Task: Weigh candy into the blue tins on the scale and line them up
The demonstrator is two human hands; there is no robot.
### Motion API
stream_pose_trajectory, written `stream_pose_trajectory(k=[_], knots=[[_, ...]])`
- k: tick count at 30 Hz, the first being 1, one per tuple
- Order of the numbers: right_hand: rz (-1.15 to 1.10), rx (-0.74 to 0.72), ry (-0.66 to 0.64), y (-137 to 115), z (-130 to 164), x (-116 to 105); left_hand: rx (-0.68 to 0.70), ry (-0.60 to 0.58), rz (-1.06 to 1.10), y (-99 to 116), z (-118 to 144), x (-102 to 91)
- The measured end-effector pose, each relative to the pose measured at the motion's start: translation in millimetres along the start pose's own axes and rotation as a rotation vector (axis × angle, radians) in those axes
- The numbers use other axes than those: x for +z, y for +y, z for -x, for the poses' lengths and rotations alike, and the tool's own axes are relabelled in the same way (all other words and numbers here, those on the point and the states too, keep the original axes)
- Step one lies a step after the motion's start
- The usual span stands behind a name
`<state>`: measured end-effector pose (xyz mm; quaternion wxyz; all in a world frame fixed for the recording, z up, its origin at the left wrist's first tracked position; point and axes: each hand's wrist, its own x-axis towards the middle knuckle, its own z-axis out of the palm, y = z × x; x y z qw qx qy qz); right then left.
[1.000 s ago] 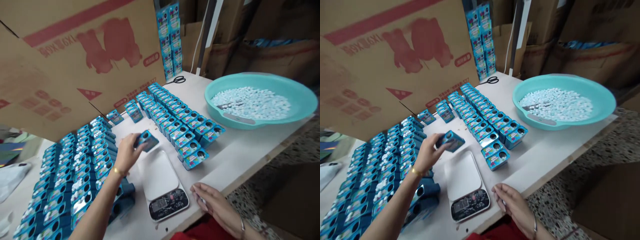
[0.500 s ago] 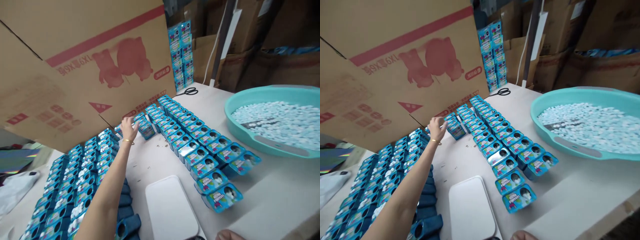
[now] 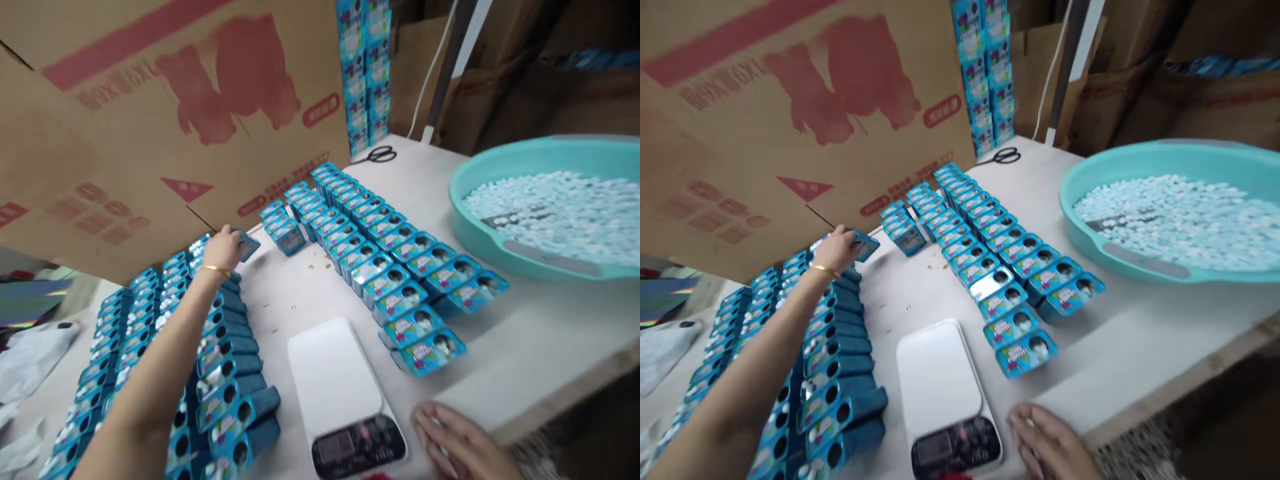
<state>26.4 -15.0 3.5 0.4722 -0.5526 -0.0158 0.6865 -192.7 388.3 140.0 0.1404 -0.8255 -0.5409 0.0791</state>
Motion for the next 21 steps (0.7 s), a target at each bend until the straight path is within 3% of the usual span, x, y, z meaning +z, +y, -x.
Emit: stream_pose_trajectory(k=[2, 5, 7, 9, 11, 14, 17, 19, 21], knots=[[0.036, -0.042, -0.048, -4, 4, 1, 0.144, 0.055, -0.001, 16, 44, -29.2], [0.042, -0.084, -0.133, -6, 5, 0, 0.394, -0.007, 0.115, 52, 118, -69.1], [0.029, -0.103, -0.145, -5, 6, -2, 0.503, -0.074, 0.187, 82, 162, -83.2], [0.021, -0.127, -0.147, -5, 7, -2, 0.570, -0.118, 0.206, 109, 192, -84.4], [0.017, -0.163, -0.158, -6, 9, -3, 0.608, -0.138, 0.193, 130, 207, -77.3], [0.004, -0.220, -0.179, -10, 13, -2, 0.621, -0.127, 0.192, 144, 210, -68.3], [-0.084, -0.227, -0.188, -11, 19, -4, 0.615, 0.015, 0.250, 147, 216, -73.2], [-0.227, -0.151, -0.202, -8, 25, -4, 0.607, 0.136, 0.332, 152, 232, -78.8], [-0.404, -0.025, -0.230, -2, 34, -3, 0.639, 0.150, 0.454, 164, 258, -77.8]])
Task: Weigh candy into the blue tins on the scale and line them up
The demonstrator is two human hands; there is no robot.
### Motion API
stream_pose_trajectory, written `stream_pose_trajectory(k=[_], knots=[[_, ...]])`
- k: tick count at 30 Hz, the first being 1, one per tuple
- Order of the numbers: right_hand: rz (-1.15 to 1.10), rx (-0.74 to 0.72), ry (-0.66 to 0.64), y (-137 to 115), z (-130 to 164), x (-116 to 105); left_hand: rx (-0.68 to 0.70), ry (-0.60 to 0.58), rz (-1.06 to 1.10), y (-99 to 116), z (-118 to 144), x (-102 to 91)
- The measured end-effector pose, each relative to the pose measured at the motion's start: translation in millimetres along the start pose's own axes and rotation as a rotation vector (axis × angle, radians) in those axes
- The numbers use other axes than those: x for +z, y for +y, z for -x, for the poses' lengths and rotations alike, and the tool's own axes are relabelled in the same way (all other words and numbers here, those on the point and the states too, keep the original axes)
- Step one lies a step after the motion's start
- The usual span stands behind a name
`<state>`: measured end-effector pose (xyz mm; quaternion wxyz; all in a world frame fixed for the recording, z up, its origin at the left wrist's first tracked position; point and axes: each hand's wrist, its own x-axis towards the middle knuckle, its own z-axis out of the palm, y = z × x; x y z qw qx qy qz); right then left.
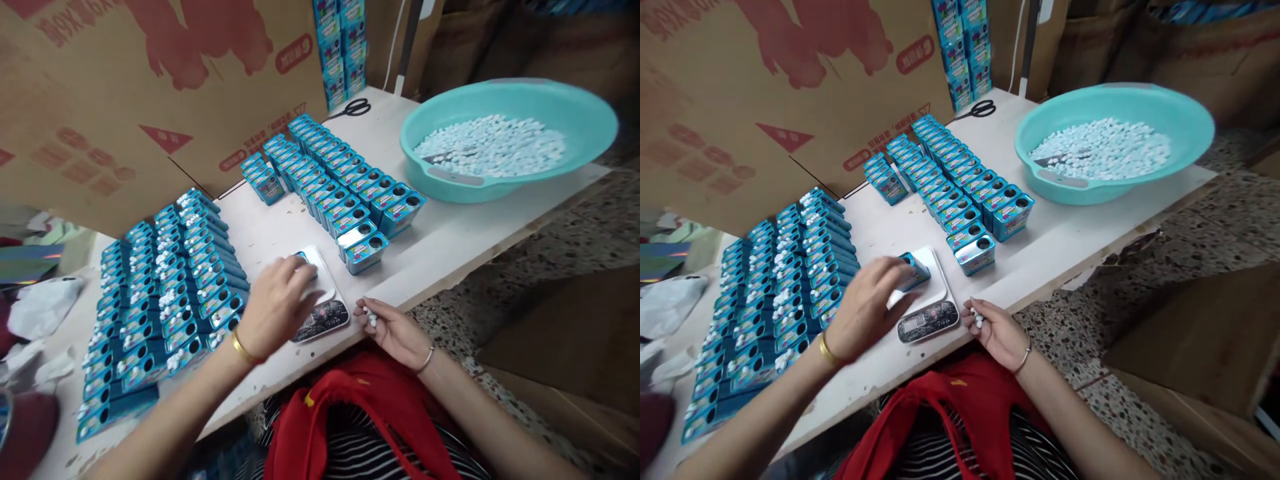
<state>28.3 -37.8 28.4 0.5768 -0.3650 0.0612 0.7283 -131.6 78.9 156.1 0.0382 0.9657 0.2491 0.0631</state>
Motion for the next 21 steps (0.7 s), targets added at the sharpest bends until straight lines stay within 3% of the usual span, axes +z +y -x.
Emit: stream_pose_trajectory(k=[5, 9, 16, 21], knots=[[-0.278, 0.139, -0.083, 20, 28, 10, 0.108, -0.116, 0.210, 62, 38, 62.3], [-0.305, 0.168, -0.054, 26, 43, 14, 0.036, -0.140, 0.218, 81, 53, 96.5], [-0.300, 0.232, -0.066, 36, 45, 10, -0.086, -0.316, 0.357, 83, 53, 85.0], [-0.326, 0.232, -0.042, 37, 41, 12, -0.131, -0.268, 0.389, 83, 51, 83.1]])
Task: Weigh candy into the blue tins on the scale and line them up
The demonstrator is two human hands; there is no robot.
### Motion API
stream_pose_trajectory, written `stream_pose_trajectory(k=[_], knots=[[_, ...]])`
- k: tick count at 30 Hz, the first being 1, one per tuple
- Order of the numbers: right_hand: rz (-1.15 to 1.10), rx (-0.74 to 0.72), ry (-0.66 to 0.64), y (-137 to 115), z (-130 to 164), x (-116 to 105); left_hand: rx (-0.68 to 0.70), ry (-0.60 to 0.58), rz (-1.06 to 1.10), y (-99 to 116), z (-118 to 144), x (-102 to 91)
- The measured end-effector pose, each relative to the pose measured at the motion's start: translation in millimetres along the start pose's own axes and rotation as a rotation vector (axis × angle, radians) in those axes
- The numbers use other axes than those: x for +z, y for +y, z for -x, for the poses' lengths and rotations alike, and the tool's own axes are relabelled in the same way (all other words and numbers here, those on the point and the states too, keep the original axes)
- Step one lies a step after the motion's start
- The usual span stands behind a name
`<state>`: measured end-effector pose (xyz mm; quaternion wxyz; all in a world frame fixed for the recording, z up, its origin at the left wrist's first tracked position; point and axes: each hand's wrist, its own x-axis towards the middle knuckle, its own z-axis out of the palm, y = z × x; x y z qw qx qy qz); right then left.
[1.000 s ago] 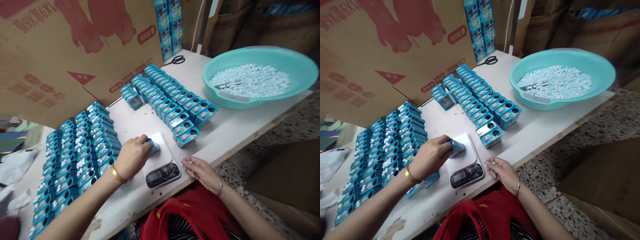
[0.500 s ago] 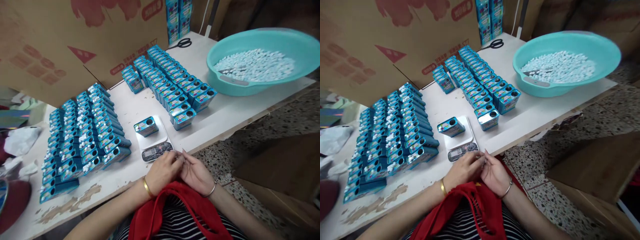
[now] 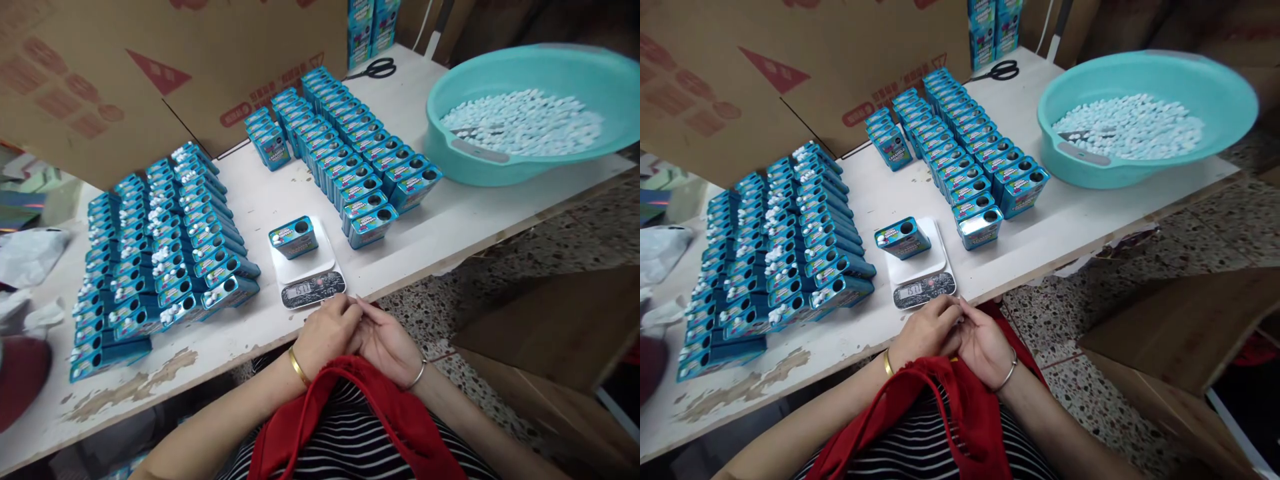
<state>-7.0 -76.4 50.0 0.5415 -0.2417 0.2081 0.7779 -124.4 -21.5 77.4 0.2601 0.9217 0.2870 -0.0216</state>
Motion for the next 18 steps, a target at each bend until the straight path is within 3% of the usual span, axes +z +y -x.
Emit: stream_pose_trajectory(k=[6, 14, 18], knots=[[0.115, -0.110, -0.063, -1, -11, 12, 0.073, 0.122, -0.025, -10, -3, -8.4], [0.107, -0.154, -0.150, -1, -26, 53, 0.018, 0.180, 0.110, -26, -12, -52.8], [0.098, -0.192, -0.192, -6, -32, 68, 0.038, 0.262, 0.171, -33, -18, -74.7]])
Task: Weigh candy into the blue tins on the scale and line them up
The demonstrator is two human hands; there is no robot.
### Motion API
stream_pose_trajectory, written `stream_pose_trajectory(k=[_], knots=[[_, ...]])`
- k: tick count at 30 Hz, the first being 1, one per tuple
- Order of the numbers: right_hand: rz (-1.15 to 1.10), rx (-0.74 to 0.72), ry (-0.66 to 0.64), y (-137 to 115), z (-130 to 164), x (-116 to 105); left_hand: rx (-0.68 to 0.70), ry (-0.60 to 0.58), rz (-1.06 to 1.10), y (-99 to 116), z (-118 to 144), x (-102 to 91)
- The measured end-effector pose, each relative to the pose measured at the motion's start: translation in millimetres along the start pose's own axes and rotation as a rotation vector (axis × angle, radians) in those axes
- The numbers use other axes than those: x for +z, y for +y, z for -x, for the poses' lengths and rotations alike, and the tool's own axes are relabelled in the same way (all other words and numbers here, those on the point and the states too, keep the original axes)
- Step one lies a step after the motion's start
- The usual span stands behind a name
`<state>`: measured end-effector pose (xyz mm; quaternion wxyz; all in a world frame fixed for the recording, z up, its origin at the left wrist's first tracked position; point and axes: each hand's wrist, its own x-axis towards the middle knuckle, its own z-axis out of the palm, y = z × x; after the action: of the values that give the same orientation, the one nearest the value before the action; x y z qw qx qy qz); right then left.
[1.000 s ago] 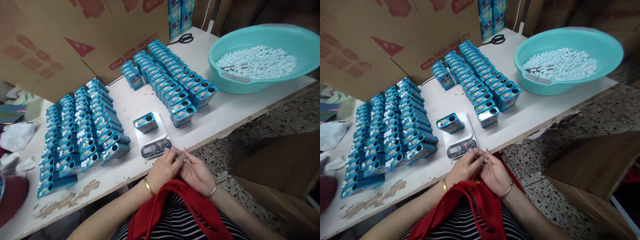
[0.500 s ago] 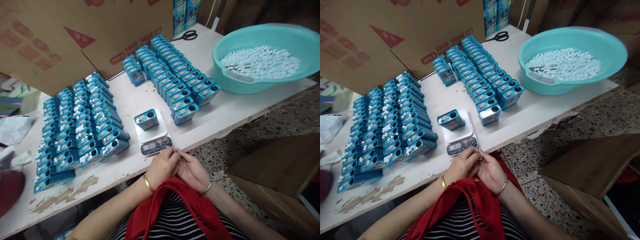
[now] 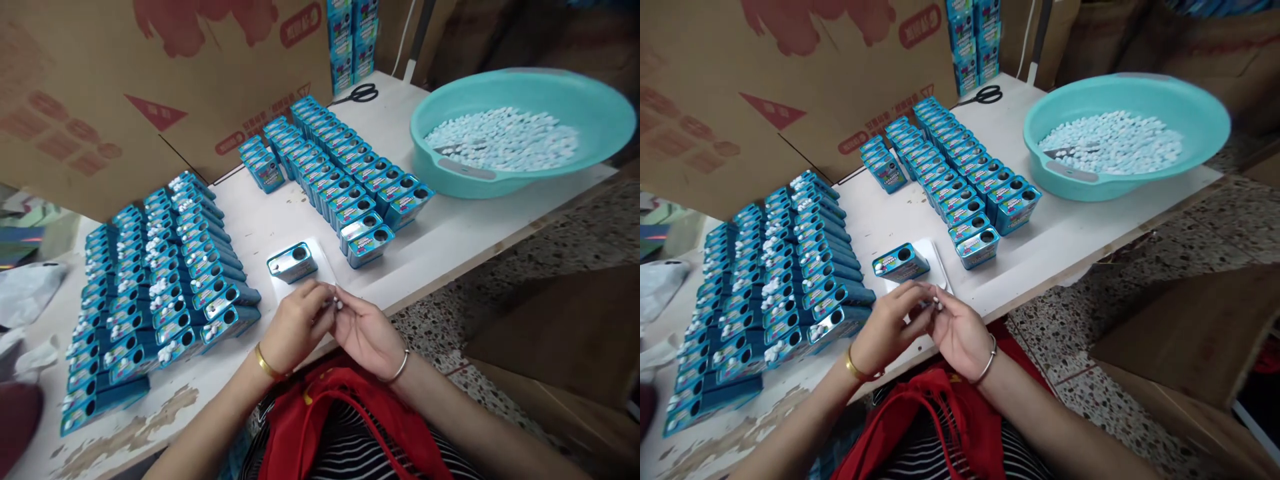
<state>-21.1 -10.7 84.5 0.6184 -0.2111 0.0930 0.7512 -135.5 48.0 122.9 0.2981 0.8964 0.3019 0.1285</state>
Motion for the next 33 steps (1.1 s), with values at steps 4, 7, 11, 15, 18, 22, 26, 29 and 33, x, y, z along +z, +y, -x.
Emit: stream_pose_trajectory(k=[4, 7, 11, 15, 18, 22, 26, 29, 33], knots=[[-0.018, 0.010, -0.040, -8, -10, 8, -0.019, 0.144, 0.027, -6, -19, -25.7], [-0.021, 0.005, -0.037, -12, -16, 11, -0.072, 0.234, 0.015, -16, -35, -40.8], [-0.015, -0.001, 0.019, -14, -18, 7, -0.114, 0.233, -0.040, -29, -47, -48.5], [0.008, -0.014, 0.067, -17, -15, -4, -0.105, 0.168, -0.160, -32, -48, -49.9], [0.030, -0.027, 0.114, -19, -11, -13, -0.075, 0.150, -0.214, -32, -46, -49.8], [0.041, -0.023, 0.179, -20, -4, -18, -0.028, 0.198, -0.246, -32, -44, -50.8], [0.034, -0.010, 0.161, -19, 4, -20, 0.072, 0.300, -0.198, -15, -35, -40.9], [-0.018, 0.022, 0.138, -17, 11, -24, 0.191, 0.173, -0.141, 5, -20, -8.7], [-0.026, 0.150, 0.219, -15, 24, -35, 0.333, 0.033, -0.272, 23, 3, 50.3]])
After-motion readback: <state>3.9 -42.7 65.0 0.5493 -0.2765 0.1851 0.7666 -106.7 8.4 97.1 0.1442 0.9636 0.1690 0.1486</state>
